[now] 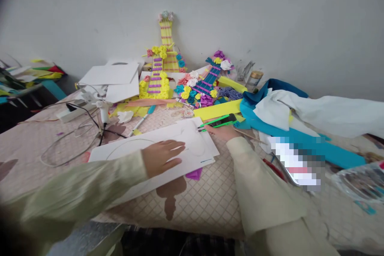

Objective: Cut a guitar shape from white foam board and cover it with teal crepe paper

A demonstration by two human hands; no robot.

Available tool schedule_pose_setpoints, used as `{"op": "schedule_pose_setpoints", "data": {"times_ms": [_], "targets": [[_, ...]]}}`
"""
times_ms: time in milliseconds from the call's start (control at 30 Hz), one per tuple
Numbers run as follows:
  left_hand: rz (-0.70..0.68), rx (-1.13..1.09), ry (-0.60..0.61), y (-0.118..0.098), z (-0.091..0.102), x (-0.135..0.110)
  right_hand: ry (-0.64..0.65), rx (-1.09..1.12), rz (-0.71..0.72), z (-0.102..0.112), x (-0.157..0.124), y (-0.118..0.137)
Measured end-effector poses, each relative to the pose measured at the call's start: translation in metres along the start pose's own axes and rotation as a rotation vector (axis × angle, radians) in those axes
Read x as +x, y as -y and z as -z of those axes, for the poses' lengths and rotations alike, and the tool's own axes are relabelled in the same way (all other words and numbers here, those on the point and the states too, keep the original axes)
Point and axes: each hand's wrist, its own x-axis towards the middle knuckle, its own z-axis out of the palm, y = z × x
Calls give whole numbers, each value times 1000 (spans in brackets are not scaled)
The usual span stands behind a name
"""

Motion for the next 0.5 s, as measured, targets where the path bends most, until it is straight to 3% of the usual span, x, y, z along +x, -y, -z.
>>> {"op": "schedule_pose_setpoints", "data": {"times_ms": [67, 167, 500], "targets": [[-2, 38, -32, 8, -21, 32, 46, 4, 44, 0, 1, 0], [22, 49, -26, 23, -43, 57, 76, 2, 91, -3, 2, 0], [75, 43, -85, 22, -57, 55, 13, 32, 104, -9, -16, 7]]}}
